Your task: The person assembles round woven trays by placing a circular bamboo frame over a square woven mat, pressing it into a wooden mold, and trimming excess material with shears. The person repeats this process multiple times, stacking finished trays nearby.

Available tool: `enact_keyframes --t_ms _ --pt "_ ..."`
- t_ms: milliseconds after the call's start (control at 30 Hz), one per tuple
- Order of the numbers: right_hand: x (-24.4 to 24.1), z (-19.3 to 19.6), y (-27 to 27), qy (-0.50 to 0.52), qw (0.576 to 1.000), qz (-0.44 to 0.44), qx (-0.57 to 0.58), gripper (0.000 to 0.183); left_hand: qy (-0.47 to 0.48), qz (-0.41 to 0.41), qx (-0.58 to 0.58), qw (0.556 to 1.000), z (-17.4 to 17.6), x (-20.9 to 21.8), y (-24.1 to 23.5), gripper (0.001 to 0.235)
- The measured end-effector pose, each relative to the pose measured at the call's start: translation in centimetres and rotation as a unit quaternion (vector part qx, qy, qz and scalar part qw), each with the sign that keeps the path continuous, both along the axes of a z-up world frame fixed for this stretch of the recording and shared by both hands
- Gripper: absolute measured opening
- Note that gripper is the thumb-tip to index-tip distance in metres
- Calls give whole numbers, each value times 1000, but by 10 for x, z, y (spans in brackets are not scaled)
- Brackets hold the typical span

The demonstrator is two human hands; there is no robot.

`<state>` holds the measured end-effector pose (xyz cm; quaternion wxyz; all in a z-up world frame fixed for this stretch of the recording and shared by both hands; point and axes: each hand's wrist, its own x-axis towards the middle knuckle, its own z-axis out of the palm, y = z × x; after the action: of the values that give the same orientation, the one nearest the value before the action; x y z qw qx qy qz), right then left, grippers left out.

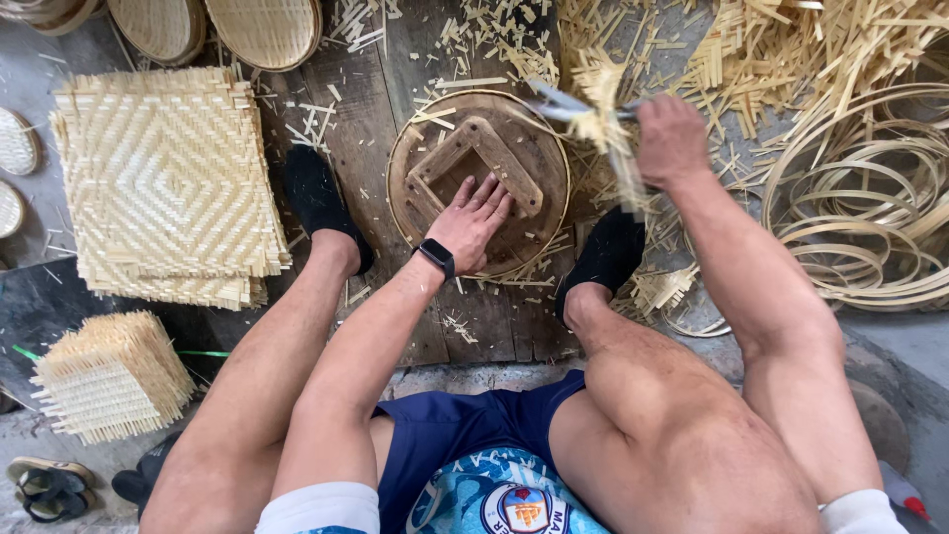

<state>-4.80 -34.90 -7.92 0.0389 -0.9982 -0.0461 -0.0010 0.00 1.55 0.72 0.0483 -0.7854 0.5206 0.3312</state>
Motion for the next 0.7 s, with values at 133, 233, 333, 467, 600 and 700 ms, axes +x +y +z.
enact_keyframes --t_ms 133,233,333,467,600,700 --pt "27 6 32 6 999 18 -33 40 -27 -35 -40 998 -4 2 1 102" --pt "30 7 33 159 986 -5 40 29 -54 -63 -102 991 -1 9 10 87" --pt "13 6 12 206 961 -116 141 24 3 -65 -53 996 8 12 10 90" --pt "0 8 -17 150 870 -404 239 28 88 67 -131 985 18 30 -2 58" --pt "-16 27 -26 197 801 -499 264 28 59 309 -281 907 -1 77 -25 19" --pt "-28 44 1 178 810 -470 303 31 -67 283 -364 885 -32 128 -41 15"
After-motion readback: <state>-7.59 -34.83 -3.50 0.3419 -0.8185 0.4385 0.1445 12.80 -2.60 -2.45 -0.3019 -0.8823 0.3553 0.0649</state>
